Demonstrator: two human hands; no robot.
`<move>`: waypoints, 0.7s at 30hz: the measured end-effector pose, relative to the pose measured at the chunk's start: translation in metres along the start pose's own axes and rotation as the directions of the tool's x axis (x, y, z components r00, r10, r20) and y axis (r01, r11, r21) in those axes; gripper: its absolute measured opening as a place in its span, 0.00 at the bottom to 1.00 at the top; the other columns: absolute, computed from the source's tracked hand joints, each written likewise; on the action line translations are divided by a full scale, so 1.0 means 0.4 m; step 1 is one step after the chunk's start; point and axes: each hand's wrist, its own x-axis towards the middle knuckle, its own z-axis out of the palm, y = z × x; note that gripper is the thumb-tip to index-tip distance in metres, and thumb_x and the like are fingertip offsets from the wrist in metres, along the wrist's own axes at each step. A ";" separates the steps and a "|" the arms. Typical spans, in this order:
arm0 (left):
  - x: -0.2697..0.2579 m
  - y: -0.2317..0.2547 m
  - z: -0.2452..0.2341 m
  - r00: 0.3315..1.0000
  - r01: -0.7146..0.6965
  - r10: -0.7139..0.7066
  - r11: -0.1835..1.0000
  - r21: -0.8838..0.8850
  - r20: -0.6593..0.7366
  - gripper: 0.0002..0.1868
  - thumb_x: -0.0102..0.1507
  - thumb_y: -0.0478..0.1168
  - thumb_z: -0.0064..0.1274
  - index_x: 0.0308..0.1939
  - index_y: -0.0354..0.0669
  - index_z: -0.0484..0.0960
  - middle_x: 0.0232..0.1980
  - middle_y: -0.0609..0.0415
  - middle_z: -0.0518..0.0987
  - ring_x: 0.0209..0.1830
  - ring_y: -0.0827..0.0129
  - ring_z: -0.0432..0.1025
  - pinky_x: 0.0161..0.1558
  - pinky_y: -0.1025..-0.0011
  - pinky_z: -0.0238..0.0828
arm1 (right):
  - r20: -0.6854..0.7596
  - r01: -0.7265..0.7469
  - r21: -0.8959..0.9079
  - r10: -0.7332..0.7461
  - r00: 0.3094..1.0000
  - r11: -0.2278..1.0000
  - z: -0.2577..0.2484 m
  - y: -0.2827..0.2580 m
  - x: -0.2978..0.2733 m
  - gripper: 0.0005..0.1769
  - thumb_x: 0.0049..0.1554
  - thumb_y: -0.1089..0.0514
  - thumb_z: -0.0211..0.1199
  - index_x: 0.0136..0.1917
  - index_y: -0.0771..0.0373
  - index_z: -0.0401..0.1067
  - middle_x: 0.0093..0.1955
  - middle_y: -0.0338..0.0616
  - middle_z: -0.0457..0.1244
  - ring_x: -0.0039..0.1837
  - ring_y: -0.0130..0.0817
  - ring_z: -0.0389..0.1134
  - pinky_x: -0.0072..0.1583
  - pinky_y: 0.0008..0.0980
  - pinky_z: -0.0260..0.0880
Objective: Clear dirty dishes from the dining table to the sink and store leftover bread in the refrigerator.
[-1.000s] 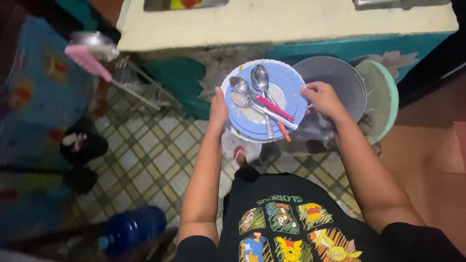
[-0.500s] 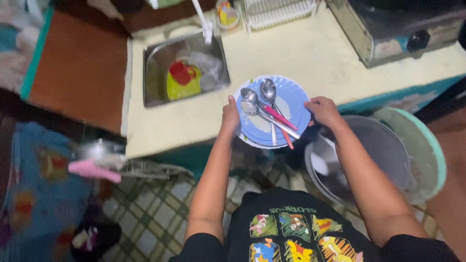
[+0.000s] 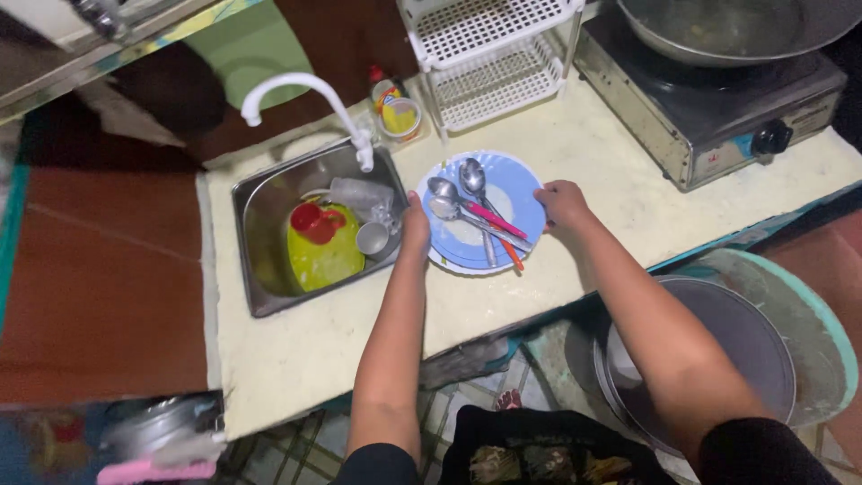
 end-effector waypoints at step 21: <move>0.089 -0.023 0.023 0.999 0.027 -0.032 0.993 -0.114 -0.043 0.42 0.70 0.65 0.31 0.61 0.26 0.76 0.61 0.32 0.78 0.63 0.47 0.72 0.62 0.59 0.65 | -0.087 0.018 -0.263 -0.042 0.995 0.965 0.051 -0.006 0.162 0.18 0.63 0.51 0.61 0.46 0.69 0.79 0.33 0.48 0.67 0.31 0.36 0.68 0.36 0.38 0.70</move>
